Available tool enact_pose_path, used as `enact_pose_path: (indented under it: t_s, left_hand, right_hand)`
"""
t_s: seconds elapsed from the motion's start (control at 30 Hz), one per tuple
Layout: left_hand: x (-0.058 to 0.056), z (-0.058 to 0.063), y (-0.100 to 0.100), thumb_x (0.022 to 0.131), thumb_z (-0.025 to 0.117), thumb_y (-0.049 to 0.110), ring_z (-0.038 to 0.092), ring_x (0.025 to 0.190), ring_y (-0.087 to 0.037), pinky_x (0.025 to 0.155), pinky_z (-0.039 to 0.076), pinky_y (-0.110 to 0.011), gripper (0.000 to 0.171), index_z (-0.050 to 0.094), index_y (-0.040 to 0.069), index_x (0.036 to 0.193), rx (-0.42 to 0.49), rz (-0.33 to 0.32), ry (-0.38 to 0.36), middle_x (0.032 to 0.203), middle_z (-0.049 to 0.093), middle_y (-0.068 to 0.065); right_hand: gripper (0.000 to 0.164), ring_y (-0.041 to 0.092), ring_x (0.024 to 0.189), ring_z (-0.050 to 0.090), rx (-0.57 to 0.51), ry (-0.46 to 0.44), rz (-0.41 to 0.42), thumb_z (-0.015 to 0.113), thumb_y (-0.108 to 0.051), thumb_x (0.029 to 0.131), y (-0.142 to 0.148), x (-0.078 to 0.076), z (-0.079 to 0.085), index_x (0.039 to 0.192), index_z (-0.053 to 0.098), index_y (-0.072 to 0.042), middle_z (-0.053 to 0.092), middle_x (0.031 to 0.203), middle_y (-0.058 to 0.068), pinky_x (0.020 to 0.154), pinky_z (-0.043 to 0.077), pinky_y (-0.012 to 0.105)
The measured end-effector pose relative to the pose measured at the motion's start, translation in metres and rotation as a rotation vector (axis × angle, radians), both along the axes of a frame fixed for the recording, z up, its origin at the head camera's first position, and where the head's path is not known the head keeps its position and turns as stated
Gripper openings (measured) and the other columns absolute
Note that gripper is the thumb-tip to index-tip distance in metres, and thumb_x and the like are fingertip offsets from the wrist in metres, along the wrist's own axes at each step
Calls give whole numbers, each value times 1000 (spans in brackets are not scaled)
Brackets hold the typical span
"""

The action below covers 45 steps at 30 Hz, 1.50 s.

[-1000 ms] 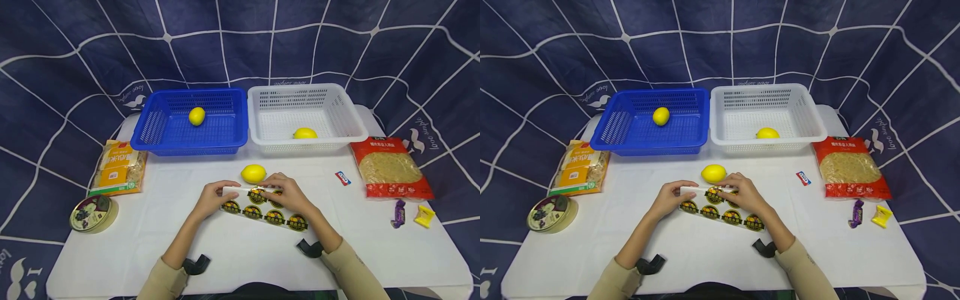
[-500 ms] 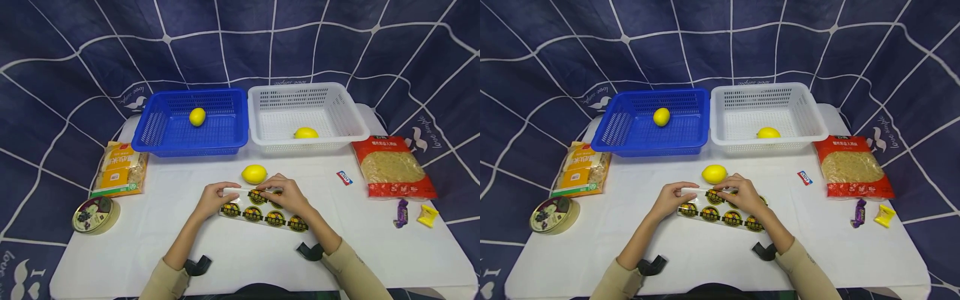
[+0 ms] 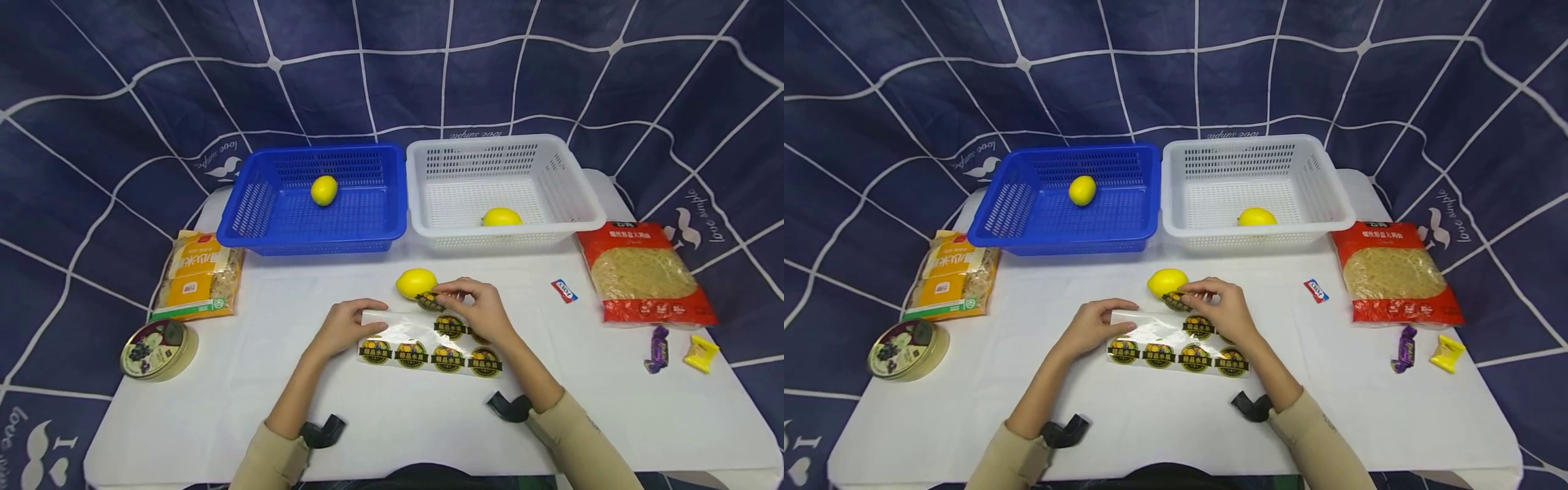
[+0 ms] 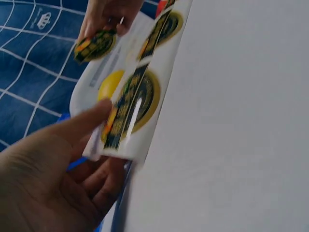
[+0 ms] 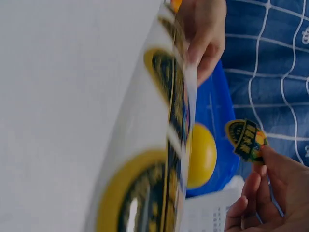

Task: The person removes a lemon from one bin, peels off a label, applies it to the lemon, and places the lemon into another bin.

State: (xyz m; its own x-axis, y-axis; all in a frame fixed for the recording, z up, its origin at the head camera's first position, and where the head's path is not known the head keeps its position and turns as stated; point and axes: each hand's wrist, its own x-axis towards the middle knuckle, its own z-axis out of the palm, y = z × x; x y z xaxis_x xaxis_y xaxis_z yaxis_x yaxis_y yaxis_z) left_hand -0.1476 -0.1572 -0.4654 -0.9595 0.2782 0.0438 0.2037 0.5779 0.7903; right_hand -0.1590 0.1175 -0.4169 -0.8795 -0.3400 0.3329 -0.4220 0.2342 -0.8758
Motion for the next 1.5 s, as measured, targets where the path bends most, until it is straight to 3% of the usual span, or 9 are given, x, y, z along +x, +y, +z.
enact_pose_path:
  t_s: [0.13, 0.27, 0.4, 0.53, 0.63, 0.83, 1.13, 1.37, 1.5]
  left_hand:
    - [1, 10, -9, 75, 74, 43, 58, 77, -11, 68, 49, -29, 42, 68, 19, 109, -46, 47, 50, 94, 67, 4]
    - [-5, 18, -12, 77, 73, 42, 59, 95, -20, 77, 50, -37, 47, 64, 16, 116, -24, 87, 157, 106, 65, -1]
    - [-16, 23, 0, 78, 74, 37, 55, 107, -23, 86, 49, -38, 52, 58, 16, 123, 35, 43, 245, 116, 60, -1]
    - [-30, 21, 16, 76, 77, 29, 52, 113, -25, 90, 47, -37, 58, 54, 12, 127, 75, -6, 287, 124, 56, -2]
    - [-41, 17, 27, 73, 80, 23, 49, 117, -20, 93, 46, -37, 68, 48, 9, 132, 116, -41, 276, 129, 54, -5]
    - [-56, 2, 44, 71, 81, 26, 46, 121, -15, 97, 43, -35, 82, 38, 7, 139, 153, -134, 205, 133, 50, -8]
    - [-58, -11, 48, 70, 81, 26, 49, 117, -14, 100, 39, -27, 71, 49, 15, 132, 138, -114, 209, 128, 55, -1]
    - [-59, -17, 48, 70, 82, 25, 55, 110, -13, 96, 42, -26, 63, 56, 17, 126, 144, -122, 236, 122, 59, 2]
    - [-60, -19, 48, 70, 82, 24, 56, 107, -13, 93, 44, -25, 62, 56, 16, 126, 162, -132, 238, 122, 59, 1]
  right_hand:
    - [15, 18, 68, 53, -14, -15, -52, 68, -2, 82, 3, -2, 11, 97, 70, 2, 68, 84, 12, 62, 45, 26]
    - [15, 17, 69, 53, -11, -6, -86, 67, -2, 83, 3, -7, 16, 97, 70, 2, 68, 84, 12, 62, 45, 25]
    - [14, 16, 69, 53, -5, 11, -120, 67, -2, 83, 0, -12, 22, 96, 70, 1, 68, 85, 12, 62, 45, 24]
    - [15, 17, 70, 54, 2, 6, -133, 69, -6, 83, -1, -26, 11, 97, 71, -2, 69, 86, 10, 62, 45, 23]
    - [16, 16, 71, 54, 17, -12, -126, 69, -13, 83, -1, -37, 0, 98, 72, -7, 70, 87, 5, 63, 45, 24]
    - [19, 13, 73, 55, 27, -27, -123, 69, -24, 84, -3, -43, -4, 99, 72, -13, 69, 86, -1, 65, 45, 24]
    - [20, 15, 73, 54, 55, -71, -96, 68, -22, 85, -8, -43, -4, 99, 72, -8, 69, 89, 1, 65, 45, 25]
    - [14, 25, 71, 51, 74, -143, -21, 68, -5, 84, -15, -33, 18, 95, 70, 2, 68, 90, 15, 61, 44, 25]
    - [15, 23, 69, 50, 96, -133, -22, 67, -6, 84, -17, -37, 11, 95, 70, 3, 68, 89, 14, 58, 42, 22]
